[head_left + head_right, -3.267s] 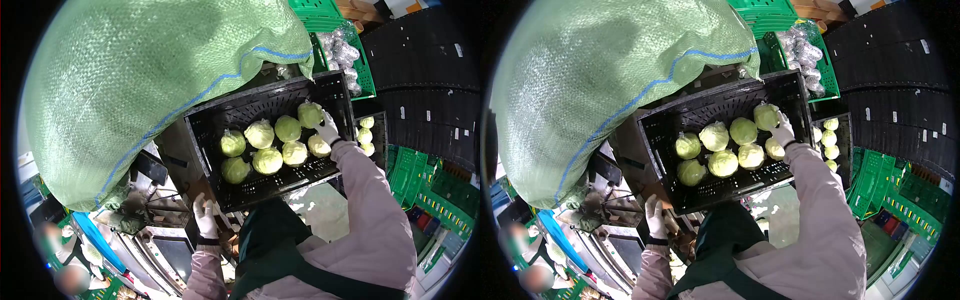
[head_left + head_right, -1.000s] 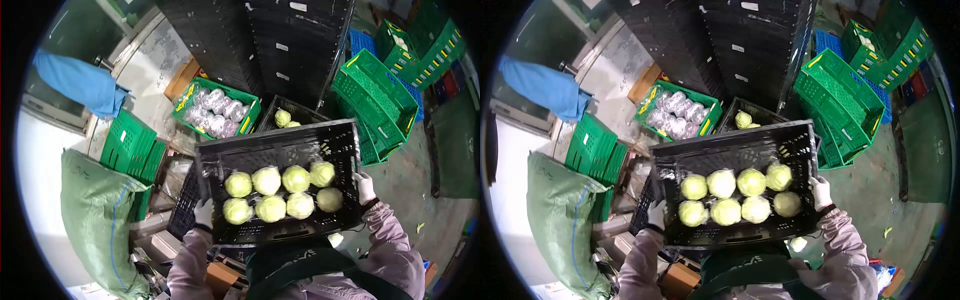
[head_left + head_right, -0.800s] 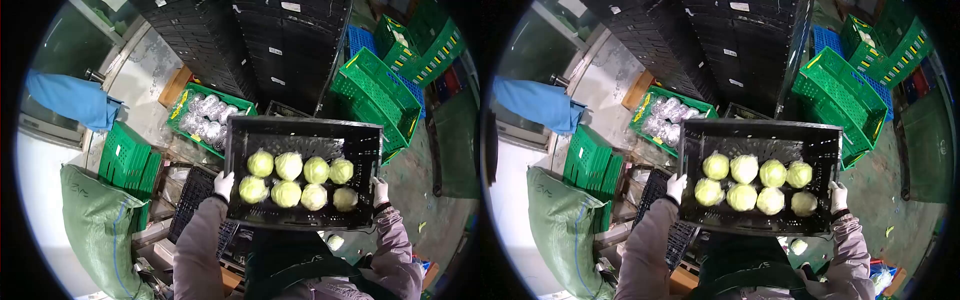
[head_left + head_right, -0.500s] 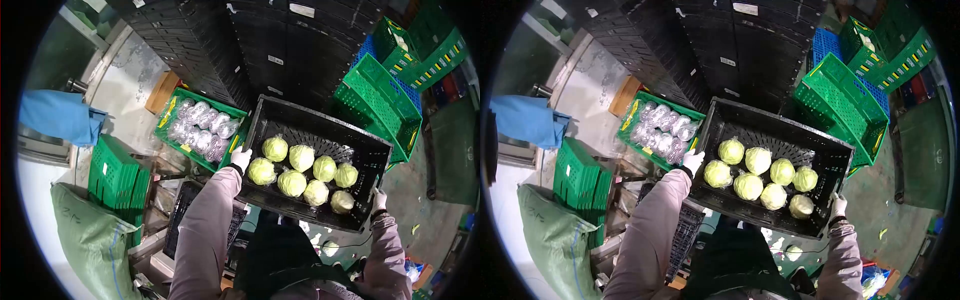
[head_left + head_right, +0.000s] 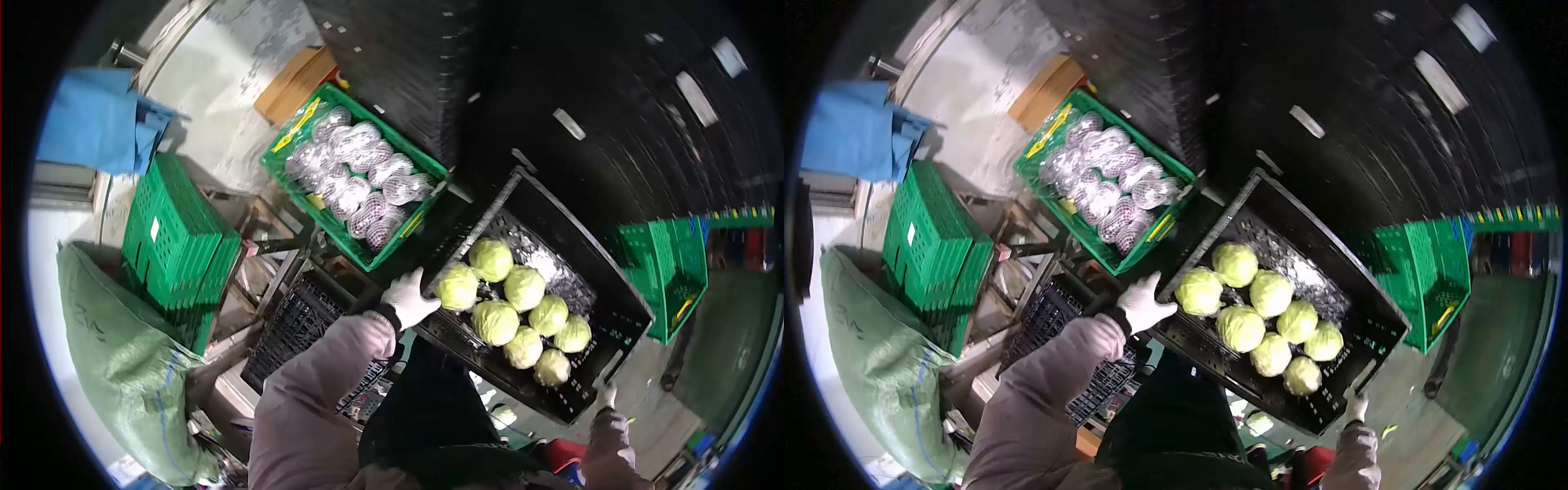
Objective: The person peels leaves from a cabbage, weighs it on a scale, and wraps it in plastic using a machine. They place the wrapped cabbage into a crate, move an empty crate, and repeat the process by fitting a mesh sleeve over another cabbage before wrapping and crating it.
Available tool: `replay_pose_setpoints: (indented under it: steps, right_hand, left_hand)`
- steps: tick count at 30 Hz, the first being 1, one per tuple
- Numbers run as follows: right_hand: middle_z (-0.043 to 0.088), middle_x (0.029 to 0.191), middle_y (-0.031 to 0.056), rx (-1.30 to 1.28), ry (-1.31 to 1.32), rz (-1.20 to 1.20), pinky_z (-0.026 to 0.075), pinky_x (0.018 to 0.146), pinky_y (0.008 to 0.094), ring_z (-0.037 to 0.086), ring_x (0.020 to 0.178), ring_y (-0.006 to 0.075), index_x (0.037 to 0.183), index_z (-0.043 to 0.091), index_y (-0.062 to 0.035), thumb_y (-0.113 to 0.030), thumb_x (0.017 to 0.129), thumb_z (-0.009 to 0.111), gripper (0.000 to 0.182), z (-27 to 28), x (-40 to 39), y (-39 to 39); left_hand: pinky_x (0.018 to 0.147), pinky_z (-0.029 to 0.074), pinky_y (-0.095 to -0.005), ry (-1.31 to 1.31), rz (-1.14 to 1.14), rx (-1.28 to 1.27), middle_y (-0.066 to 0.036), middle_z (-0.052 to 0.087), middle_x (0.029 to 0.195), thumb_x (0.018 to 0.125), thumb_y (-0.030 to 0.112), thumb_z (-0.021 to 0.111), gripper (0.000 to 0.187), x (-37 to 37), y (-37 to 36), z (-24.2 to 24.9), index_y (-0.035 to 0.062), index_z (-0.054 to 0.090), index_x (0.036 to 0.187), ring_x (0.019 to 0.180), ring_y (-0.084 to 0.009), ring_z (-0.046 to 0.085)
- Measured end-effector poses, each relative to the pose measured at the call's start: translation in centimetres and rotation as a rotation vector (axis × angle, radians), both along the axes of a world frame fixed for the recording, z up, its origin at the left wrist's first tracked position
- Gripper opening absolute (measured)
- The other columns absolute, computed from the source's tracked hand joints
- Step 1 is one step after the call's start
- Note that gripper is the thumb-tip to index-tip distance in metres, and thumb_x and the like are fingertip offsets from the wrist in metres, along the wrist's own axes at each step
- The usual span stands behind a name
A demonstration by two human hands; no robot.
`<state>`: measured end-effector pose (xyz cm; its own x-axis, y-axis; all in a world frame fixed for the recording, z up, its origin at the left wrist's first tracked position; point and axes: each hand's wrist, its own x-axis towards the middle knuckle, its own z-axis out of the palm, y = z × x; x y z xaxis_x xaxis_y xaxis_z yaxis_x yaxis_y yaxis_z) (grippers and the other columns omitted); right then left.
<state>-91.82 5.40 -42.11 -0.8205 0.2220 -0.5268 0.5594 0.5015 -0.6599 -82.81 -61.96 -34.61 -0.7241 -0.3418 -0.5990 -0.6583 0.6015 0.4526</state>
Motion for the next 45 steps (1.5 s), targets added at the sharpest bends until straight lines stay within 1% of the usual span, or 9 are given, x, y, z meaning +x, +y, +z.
replay_pose_setpoints:
  steps: [3,5,11,25,29,31,37,41,45]
  right_hand:
    - [0.066,0.097,0.0075,0.118,-0.413,0.039,0.052,0.071,0.0368,0.062,0.081,0.0206,0.105,0.063,-0.0037,-0.018,0.085,0.066,0.024,1.8,1.8,-0.7]
    - [0.067,0.101,0.0099,-0.149,-0.721,-0.320,0.054,0.076,0.0415,0.065,0.085,0.0271,0.108,0.062,-0.0037,-0.020,0.086,0.063,0.027,4.2,1.3,-3.9]
    - [0.066,0.106,0.0162,-0.236,-0.927,-0.395,0.054,0.080,0.0555,0.065,0.091,0.0340,0.114,0.057,-0.0032,-0.012,0.085,0.063,0.031,5.3,3.5,-4.3]
    - [0.066,0.093,0.0115,0.188,-0.701,-0.003,0.058,0.065,0.0427,0.064,0.072,0.0241,0.101,0.066,0.0013,-0.022,0.079,0.075,0.033,6.7,6.2,-4.9]
    - [0.064,0.114,0.0092,0.152,-0.697,0.153,0.054,0.073,0.0433,0.062,0.098,0.0256,0.122,0.058,-0.0039,-0.027,0.082,0.069,0.047,9.5,4.8,-8.7]
    - [0.065,0.106,0.0079,0.136,-0.716,0.126,0.052,0.057,0.0365,0.061,0.086,0.0191,0.119,0.060,-0.0017,-0.024,0.079,0.072,0.048,8.7,4.5,-8.0]
    - [0.058,0.120,0.0220,0.246,-0.783,0.159,0.057,0.076,0.0415,0.059,0.107,0.0301,0.120,0.057,0.0073,-0.047,0.081,0.069,0.068,8.8,4.5,-7.7]
    - [0.048,0.132,0.0252,0.113,-0.790,0.092,0.060,0.071,0.0453,0.057,0.110,0.0355,0.132,0.046,0.0056,-0.039,0.085,0.068,0.069,8.5,5.3,-8.0]
    - [0.062,0.114,0.0145,0.004,-0.857,0.056,0.059,0.068,0.0413,0.063,0.094,0.0263,0.122,0.056,0.0002,-0.024,0.086,0.067,0.044,6.8,5.2,-5.6]
  left_hand:
    - [0.092,0.047,-0.0409,-0.302,-0.003,0.128,-0.024,0.064,0.108,0.082,0.051,0.058,0.070,2.8,-0.3,-1.2,-0.0052,0.052,0.123,0.102,-0.0363,0.061]
    - [0.079,0.051,-0.0442,-0.196,0.028,0.048,-0.021,0.068,0.084,0.083,0.050,0.056,0.055,3.3,-0.1,-1.9,-0.0020,0.064,0.099,0.084,-0.0364,0.066]
    - [0.072,0.052,-0.0427,-0.127,-0.093,0.067,-0.018,0.068,0.079,0.082,0.046,0.057,0.048,3.5,-0.9,-2.3,0.0008,0.065,0.097,0.078,-0.0340,0.066]
    - [0.066,0.052,-0.0455,0.005,-0.090,-0.066,-0.019,0.064,0.069,0.081,0.038,0.061,0.036,3.3,-2.7,-2.4,0.0027,0.063,0.078,0.068,-0.0358,0.065]
    - [0.065,0.052,-0.0471,0.020,-0.158,-0.084,-0.020,0.063,0.066,0.081,0.038,0.061,0.035,2.8,-3.3,-2.2,0.0034,0.062,0.074,0.069,-0.0388,0.064]
    - [0.063,0.051,-0.0440,0.107,-0.085,-0.029,-0.019,0.064,0.068,0.080,0.034,0.064,0.032,3.3,-3.0,-2.5,0.0032,0.064,0.075,0.068,-0.0374,0.064]
    - [0.065,0.050,-0.0392,0.536,0.387,-0.092,-0.018,0.068,0.091,0.082,0.036,0.071,0.043,6.7,0.1,-7.3,-0.0034,0.062,0.098,0.076,-0.0272,0.066]
    - [0.062,0.049,-0.0349,0.349,1.204,0.635,-0.002,0.060,0.093,0.085,0.036,0.070,0.043,7.6,11.2,-2.9,0.0066,0.054,0.111,0.069,-0.0147,0.056]
    - [0.060,0.052,-0.0363,0.096,1.182,0.685,-0.005,0.057,0.091,0.081,0.044,0.072,0.054,7.9,21.4,-3.8,0.0108,0.054,0.119,0.069,-0.0205,0.056]
